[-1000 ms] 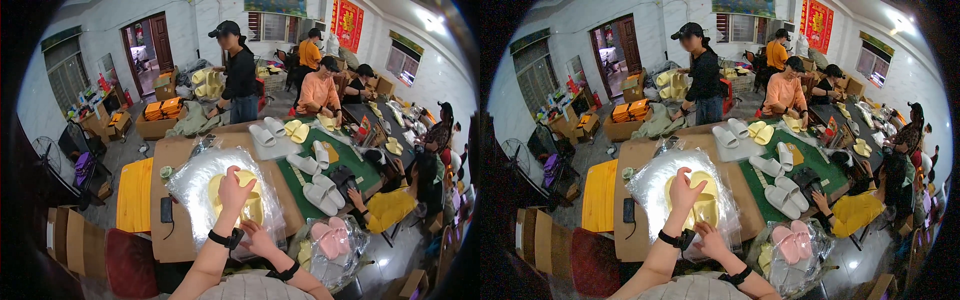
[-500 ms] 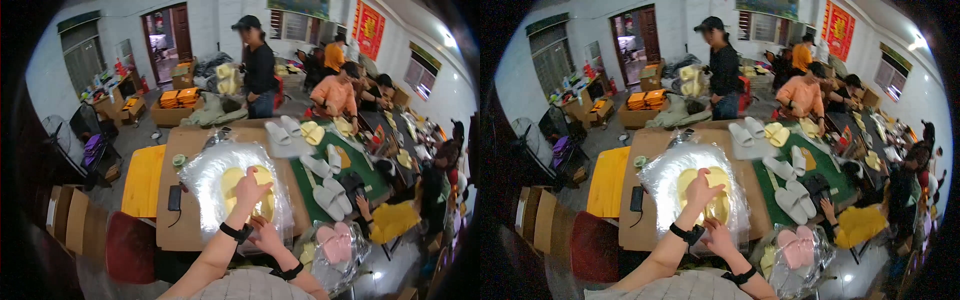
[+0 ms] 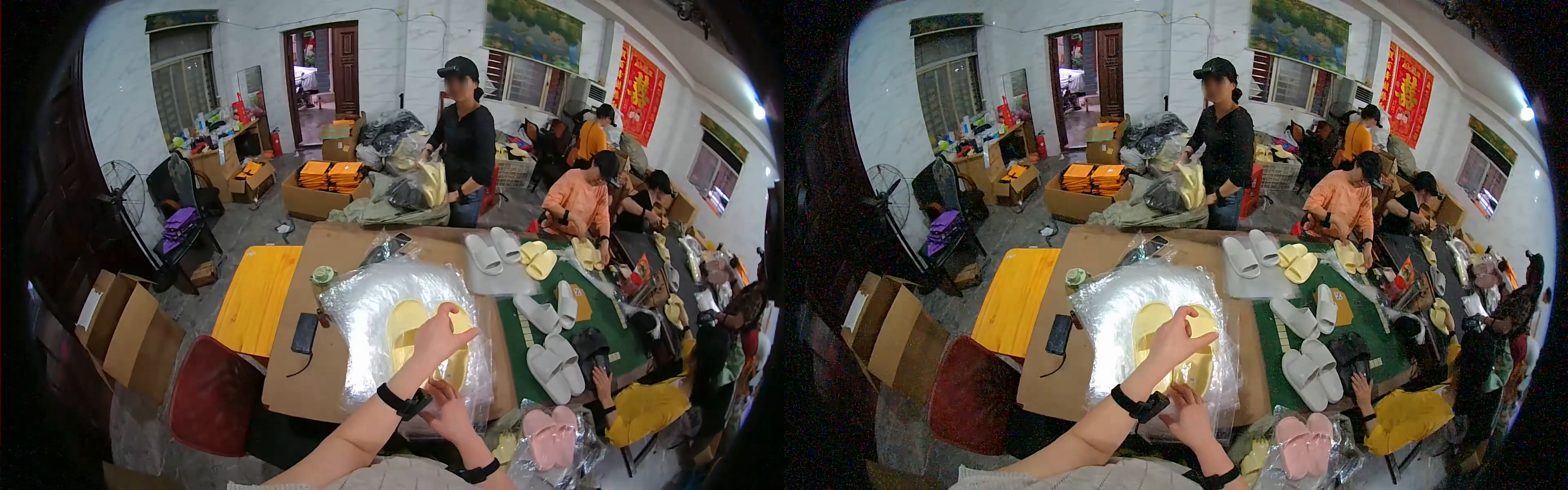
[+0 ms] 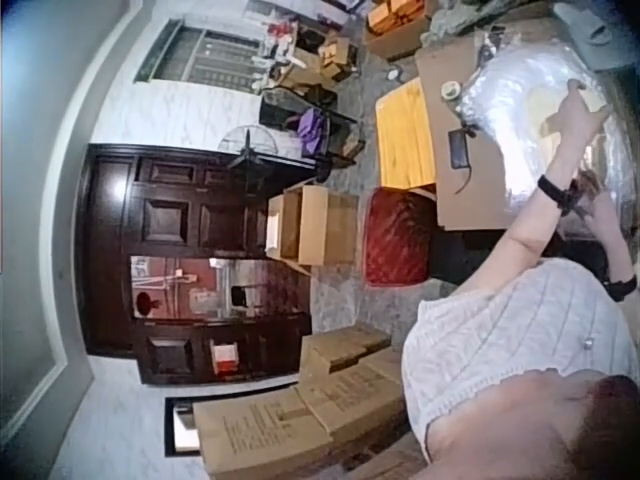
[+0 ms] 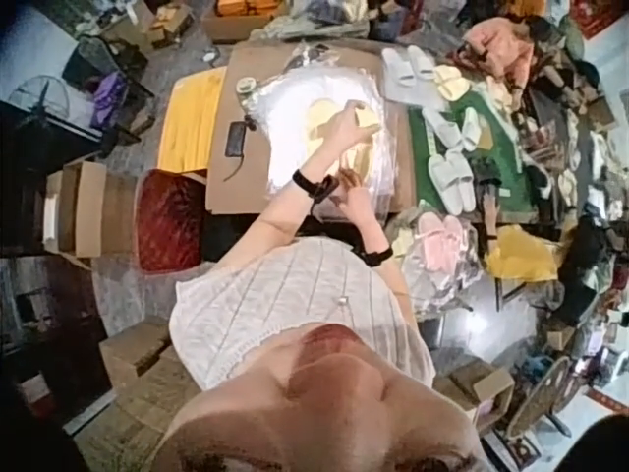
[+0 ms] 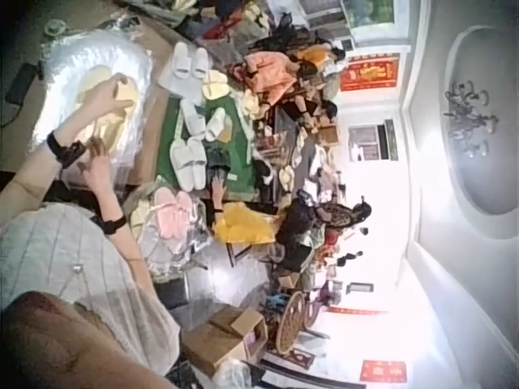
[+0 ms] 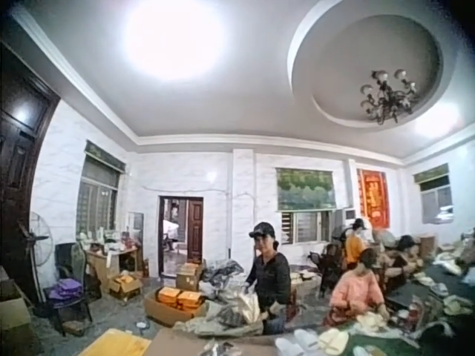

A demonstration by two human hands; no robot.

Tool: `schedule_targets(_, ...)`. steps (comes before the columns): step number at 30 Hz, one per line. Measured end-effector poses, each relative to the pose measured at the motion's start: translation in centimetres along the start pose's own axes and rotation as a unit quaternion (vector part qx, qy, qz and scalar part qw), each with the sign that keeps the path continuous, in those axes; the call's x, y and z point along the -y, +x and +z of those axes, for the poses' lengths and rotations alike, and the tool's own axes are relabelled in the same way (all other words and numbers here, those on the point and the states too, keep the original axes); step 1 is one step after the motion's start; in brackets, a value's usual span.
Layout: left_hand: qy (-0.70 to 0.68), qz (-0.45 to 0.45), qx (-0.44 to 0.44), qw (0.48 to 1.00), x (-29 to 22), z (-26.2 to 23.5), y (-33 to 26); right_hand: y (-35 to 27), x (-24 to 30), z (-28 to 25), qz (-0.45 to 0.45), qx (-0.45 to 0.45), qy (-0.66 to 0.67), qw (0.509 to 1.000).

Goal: Sort and organize finished shoes of different colors and styles for packaging.

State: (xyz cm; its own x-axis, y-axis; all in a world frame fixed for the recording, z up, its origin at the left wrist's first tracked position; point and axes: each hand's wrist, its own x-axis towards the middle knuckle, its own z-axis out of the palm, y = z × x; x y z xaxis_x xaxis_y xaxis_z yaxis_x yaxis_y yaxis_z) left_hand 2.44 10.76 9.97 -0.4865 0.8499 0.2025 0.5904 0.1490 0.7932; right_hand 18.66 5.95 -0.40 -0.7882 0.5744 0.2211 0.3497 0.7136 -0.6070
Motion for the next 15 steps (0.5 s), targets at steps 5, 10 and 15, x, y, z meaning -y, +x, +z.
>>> schedule_targets(5,-0.040,-0.002,0.026,0.999,-2.7,-2.0,-0.6,-0.4,-0.9,0.6,-0.029,-0.030,0.007,0.999)
schedule_targets(10,-0.200,0.045,0.114,0.972,-5.4,-4.4,-2.0,-0.3,-0.6,0.0,-0.021,-0.014,0.005,1.000)
schedule_targets(15,-0.558,0.006,0.399,0.727,-11.4,-10.5,-5.0,-0.3,-0.5,-0.8,-0.030,-0.029,0.014,0.999)
